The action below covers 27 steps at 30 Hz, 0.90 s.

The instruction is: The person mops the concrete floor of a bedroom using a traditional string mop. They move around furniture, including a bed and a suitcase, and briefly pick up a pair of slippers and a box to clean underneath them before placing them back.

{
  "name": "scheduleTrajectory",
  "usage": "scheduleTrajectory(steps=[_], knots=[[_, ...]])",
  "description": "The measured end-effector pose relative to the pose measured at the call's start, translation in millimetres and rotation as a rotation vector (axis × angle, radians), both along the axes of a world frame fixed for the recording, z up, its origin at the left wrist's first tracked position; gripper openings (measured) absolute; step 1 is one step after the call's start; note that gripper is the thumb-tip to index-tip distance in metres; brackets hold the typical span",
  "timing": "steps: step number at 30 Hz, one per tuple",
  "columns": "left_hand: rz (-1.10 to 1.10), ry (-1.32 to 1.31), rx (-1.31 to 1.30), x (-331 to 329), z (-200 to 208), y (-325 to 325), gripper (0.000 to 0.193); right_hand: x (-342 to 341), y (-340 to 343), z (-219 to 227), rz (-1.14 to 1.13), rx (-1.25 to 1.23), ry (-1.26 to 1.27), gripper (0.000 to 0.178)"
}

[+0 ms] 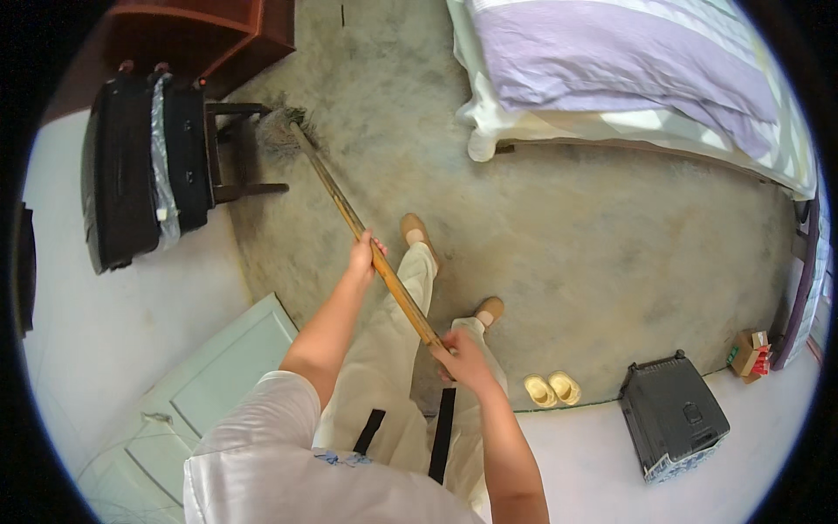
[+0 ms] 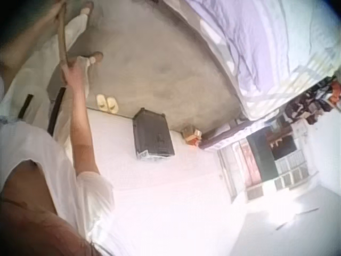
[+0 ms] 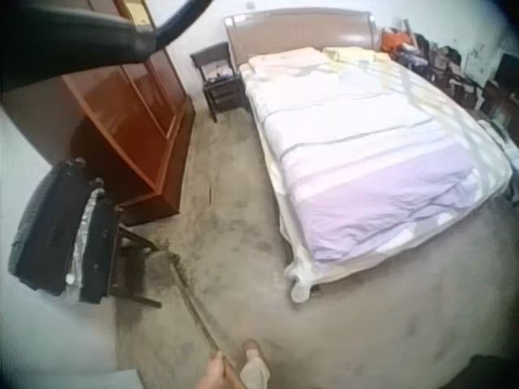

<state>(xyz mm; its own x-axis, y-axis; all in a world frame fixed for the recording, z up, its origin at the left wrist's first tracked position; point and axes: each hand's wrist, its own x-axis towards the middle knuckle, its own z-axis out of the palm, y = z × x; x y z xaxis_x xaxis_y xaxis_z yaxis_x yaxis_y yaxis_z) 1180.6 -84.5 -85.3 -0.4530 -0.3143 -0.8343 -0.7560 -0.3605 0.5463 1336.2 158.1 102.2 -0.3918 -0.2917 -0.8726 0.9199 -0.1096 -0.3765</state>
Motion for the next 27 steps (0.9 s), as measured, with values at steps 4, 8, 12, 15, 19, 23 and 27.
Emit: scheduleTrajectory(steps=[4, 8, 12, 15, 19, 23, 27], knots=[[-0.064, -0.036, 0.051, 18, 50, 5, 0.024, -8, 2, 81, 0.212, 0.05, 0.062, 0.046], [-0.201, -0.044, 0.322, 77, 118, 66, 0.026, 41, 54, 175, 0.188, 0.141, 0.102, 0.045], [-0.295, -0.156, 0.67, 147, 196, 158, 0.027, 110, 111, 266, 0.063, 0.224, -0.053, 0.039], [-0.499, -0.24, 0.797, 183, 218, 192, 0.027, 135, 128, 313, 0.053, 0.26, -0.165, 0.039], [-0.467, -0.293, 0.719, 194, 245, 199, 0.038, 150, 109, 310, -0.086, 0.294, -0.214, 0.037], [-0.358, -0.28, 0.707, 165, 261, 172, 0.044, 108, 73, 272, -0.109, 0.181, -0.098, 0.035], [-0.271, -0.14, 0.643, 91, 248, 132, 0.042, 25, 15, 204, -0.176, 0.128, -0.038, 0.024]])
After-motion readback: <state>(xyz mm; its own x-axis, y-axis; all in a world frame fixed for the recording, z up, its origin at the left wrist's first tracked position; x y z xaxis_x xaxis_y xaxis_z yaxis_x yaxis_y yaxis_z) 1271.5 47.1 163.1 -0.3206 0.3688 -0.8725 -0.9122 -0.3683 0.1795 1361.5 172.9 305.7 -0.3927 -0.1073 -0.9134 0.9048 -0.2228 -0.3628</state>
